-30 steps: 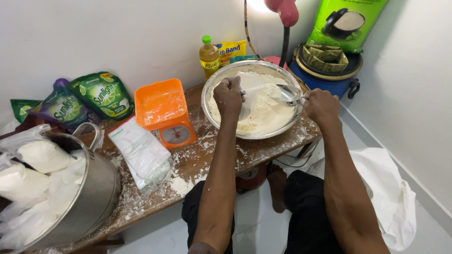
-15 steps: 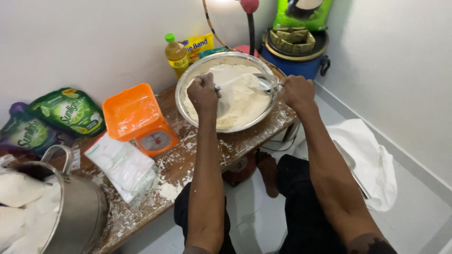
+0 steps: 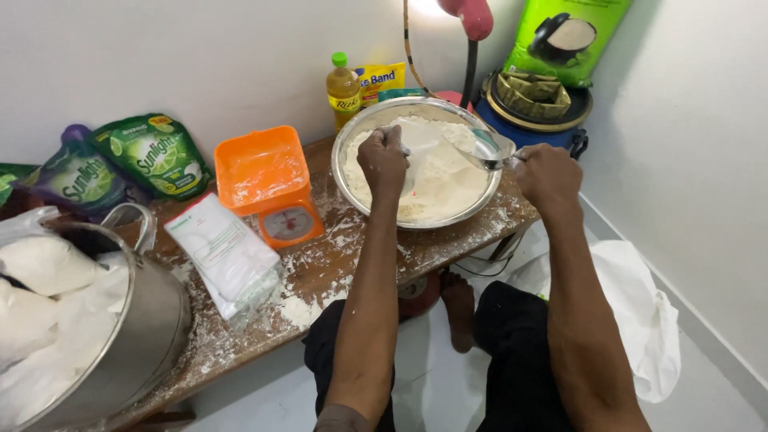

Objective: Measuring and bagging white powder using a scoop and a digital scale

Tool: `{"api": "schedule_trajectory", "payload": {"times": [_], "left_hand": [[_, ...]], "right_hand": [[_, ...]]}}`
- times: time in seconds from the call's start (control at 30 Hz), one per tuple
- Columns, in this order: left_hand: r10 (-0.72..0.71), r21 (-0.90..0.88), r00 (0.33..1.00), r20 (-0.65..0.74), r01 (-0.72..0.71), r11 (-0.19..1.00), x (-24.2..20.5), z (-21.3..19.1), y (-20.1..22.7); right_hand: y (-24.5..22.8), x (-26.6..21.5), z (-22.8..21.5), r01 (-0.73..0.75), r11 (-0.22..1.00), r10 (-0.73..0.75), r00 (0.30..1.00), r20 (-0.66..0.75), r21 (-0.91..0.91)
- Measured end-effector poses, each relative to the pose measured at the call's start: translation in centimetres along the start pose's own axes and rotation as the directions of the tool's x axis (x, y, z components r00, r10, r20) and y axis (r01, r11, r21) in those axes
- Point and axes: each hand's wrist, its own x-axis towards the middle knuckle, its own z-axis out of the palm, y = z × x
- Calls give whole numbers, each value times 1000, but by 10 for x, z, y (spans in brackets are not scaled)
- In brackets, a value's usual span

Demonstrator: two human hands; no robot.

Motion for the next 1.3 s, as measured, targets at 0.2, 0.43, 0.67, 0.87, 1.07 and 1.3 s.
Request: {"api": "schedule_trajectory", "payload": {"times": [0.2, 0.43, 0.67, 0.87, 1.07, 1.3], "left_hand": [[-10, -19, 1000, 11, 11, 1000, -1, 4, -9], [1, -20, 1000, 22, 0, 1000, 0, 5, -13], [5, 6, 999, 37, -5, 1000, 1, 6, -19], [25, 63, 997, 71, -30, 998, -2, 7, -20], [54, 114, 991, 125, -68, 991, -7, 10, -18], [37, 128, 980, 197, -63, 990, -10, 14, -23]], "right_hand": [[13, -23, -16, 2, 999, -3, 1000, -31, -45], [-4, -51, -59, -2, 1000, 2, 1000, -25, 28], [-28, -56, -94, 30, 999, -30, 1000, 8, 12], [-51, -35, -104, 113, 989, -108, 993, 57, -92], [-82, -3, -118, 303, 925, -290, 953, 88, -231], [-157, 15, -122, 422, 746, -453, 888, 71, -516]]}}
